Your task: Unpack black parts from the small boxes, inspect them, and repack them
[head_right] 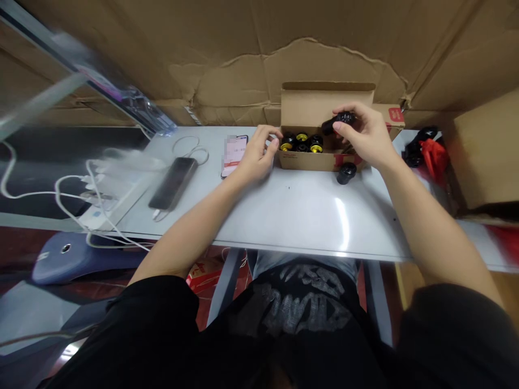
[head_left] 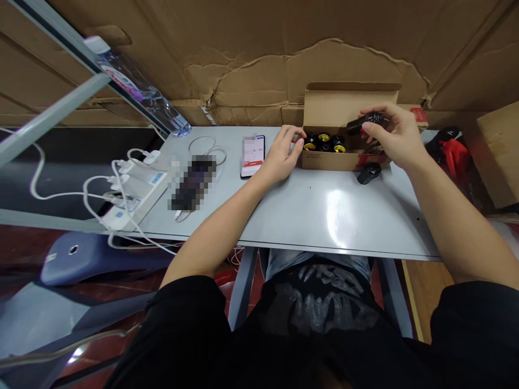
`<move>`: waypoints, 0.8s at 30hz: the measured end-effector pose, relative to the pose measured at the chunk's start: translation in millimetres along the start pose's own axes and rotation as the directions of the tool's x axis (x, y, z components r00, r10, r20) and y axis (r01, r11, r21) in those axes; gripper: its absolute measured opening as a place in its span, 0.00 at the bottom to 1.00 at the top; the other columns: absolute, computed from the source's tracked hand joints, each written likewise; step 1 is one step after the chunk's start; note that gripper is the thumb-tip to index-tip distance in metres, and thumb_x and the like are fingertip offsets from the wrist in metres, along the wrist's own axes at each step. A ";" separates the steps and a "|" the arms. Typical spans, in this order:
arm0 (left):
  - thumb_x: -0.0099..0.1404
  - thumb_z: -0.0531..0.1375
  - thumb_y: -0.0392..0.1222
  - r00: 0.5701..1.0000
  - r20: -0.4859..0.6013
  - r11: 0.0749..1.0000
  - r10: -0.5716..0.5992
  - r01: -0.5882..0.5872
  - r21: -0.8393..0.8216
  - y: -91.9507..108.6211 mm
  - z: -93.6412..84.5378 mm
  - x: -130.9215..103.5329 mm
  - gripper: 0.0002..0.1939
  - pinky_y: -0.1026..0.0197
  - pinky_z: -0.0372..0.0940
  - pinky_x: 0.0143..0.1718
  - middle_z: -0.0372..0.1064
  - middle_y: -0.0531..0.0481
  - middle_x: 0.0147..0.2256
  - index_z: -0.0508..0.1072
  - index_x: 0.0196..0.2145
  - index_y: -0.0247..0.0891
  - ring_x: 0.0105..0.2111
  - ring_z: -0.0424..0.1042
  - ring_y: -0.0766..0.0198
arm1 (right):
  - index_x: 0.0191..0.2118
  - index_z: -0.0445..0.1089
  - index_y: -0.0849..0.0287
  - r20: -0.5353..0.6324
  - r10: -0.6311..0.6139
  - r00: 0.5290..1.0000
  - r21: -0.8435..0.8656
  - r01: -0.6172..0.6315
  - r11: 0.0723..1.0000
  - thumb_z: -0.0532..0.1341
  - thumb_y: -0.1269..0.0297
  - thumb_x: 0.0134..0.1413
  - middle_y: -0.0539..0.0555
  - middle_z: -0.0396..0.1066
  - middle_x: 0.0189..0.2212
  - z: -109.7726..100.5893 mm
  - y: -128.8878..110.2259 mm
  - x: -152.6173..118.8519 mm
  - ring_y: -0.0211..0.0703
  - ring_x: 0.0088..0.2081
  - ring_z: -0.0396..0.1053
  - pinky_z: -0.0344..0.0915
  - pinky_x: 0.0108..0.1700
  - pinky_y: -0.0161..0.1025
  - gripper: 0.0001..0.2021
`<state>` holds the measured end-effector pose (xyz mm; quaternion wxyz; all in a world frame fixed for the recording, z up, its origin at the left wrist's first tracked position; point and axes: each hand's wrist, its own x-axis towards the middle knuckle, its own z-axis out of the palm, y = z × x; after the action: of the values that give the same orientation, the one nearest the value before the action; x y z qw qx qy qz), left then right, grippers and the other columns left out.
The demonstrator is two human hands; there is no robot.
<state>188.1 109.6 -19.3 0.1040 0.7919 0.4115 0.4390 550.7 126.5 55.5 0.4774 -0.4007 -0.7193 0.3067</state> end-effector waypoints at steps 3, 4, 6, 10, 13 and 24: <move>0.93 0.43 0.79 1.000 0.004 1.000 -0.002 0.002 -0.005 0.3 -0.4 0.0 0.39 0.44 0.80 0.74 0.80 0.36 0.66 0.77 0.65 0.47 0.65 0.84 0.48 | 0.60 0.88 0.36 0.041 0.032 0.999 -0.061 -0.029 0.998 0.79 0.20 0.66 0.56 0.90 0.57 -0.3 -10.3 -4.2 0.64 0.49 0.84 0.86 0.62 0.73 0.31; 0.93 0.43 0.79 1.000 0.004 1.000 0.001 -0.001 -0.009 0.0 -0.4 0.1 0.38 0.44 0.80 0.73 0.80 0.36 0.66 0.77 0.65 0.47 0.65 0.84 0.48 | 0.60 0.87 0.37 0.034 0.038 0.999 -0.075 -0.035 0.997 0.80 0.21 0.65 0.56 0.90 0.56 -0.3 -12.7 -5.0 0.64 0.50 0.84 0.85 0.63 0.73 0.32; 0.93 0.43 0.78 1.000 0.006 1.000 0.011 -0.011 -0.014 -1.0 -0.2 0.4 0.38 0.43 0.80 0.74 0.80 0.35 0.66 0.77 0.65 0.47 0.66 0.83 0.47 | 0.59 0.84 0.39 0.019 0.040 0.999 -0.097 -0.038 0.995 0.83 0.21 0.60 0.57 0.89 0.54 0.1 -16.1 -5.7 0.66 0.52 0.84 0.84 0.63 0.71 0.34; 0.93 0.43 0.78 1.000 0.000 1.000 0.017 -0.017 -0.013 -2.8 0.9 0.7 0.38 0.42 0.80 0.76 0.80 0.36 0.65 0.77 0.64 0.47 0.67 0.83 0.46 | 0.57 0.79 0.37 0.085 0.067 0.994 -0.120 -0.057 0.991 0.82 0.22 0.61 0.58 0.90 0.61 -0.1 -20.3 -6.8 0.71 0.61 0.83 0.82 0.68 0.72 0.33; 0.93 0.43 0.80 1.000 -0.001 1.000 0.009 -0.009 -0.020 -3.3 1.6 0.6 0.39 0.42 0.81 0.74 0.80 0.36 0.65 0.77 0.64 0.48 0.65 0.84 0.47 | 0.56 0.80 0.38 0.136 0.056 0.989 -0.171 -0.032 0.985 0.79 0.26 0.68 0.59 0.91 0.63 0.0 -22.0 -7.9 0.72 0.62 0.84 0.81 0.69 0.73 0.27; 0.93 0.42 0.80 1.000 0.016 1.000 -0.006 0.006 -0.001 -0.5 -0.9 0.5 0.40 0.39 0.81 0.74 0.80 0.35 0.66 0.77 0.65 0.47 0.67 0.83 0.45 | 0.58 0.89 0.52 0.197 0.000 0.980 -0.503 0.102 0.858 0.68 0.55 0.72 0.66 0.91 0.61 1.6 -25.8 -8.3 0.70 0.56 0.87 0.79 0.62 0.62 0.17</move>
<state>187.2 110.1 -18.7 0.1090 0.7942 0.4129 0.4323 543.8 106.5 72.5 0.2911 -0.4625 -0.8274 0.1291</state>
